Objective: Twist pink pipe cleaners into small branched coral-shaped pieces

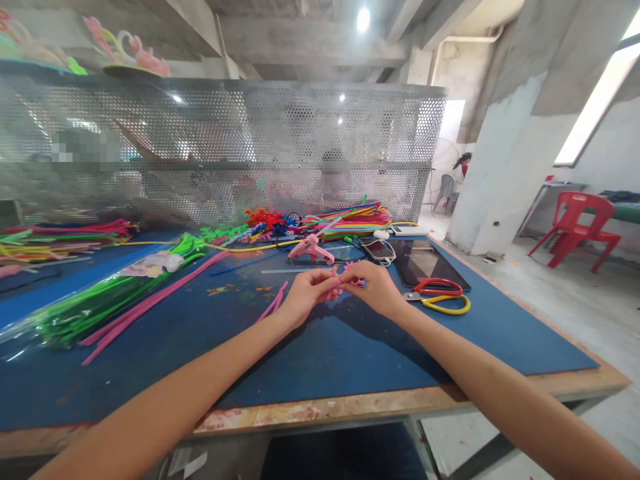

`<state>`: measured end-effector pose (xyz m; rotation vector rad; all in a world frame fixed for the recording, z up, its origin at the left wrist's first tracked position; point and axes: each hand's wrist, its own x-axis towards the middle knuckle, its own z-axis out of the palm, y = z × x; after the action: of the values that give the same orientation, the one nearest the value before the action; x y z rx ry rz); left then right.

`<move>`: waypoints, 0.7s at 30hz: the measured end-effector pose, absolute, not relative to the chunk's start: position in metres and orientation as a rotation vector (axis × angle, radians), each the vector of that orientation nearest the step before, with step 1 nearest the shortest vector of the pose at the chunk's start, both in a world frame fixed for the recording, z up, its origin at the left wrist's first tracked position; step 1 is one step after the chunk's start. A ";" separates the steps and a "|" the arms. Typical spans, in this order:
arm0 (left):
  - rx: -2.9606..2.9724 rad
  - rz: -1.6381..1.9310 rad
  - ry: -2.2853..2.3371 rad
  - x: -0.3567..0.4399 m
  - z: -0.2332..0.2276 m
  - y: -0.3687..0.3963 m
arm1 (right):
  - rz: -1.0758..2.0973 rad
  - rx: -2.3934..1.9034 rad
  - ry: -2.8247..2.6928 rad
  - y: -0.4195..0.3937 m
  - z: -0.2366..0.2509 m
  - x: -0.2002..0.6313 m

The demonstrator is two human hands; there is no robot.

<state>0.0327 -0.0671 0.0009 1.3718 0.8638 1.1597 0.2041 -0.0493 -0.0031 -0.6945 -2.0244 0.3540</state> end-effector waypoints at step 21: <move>1.300 0.981 0.832 0.026 0.003 -0.061 | 0.283 -0.620 -2.030 -0.048 -0.006 0.204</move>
<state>0.0263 -0.0613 0.0033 1.3005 0.8316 0.9812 0.2036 -0.0479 -0.0062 -0.6204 -2.0300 0.2825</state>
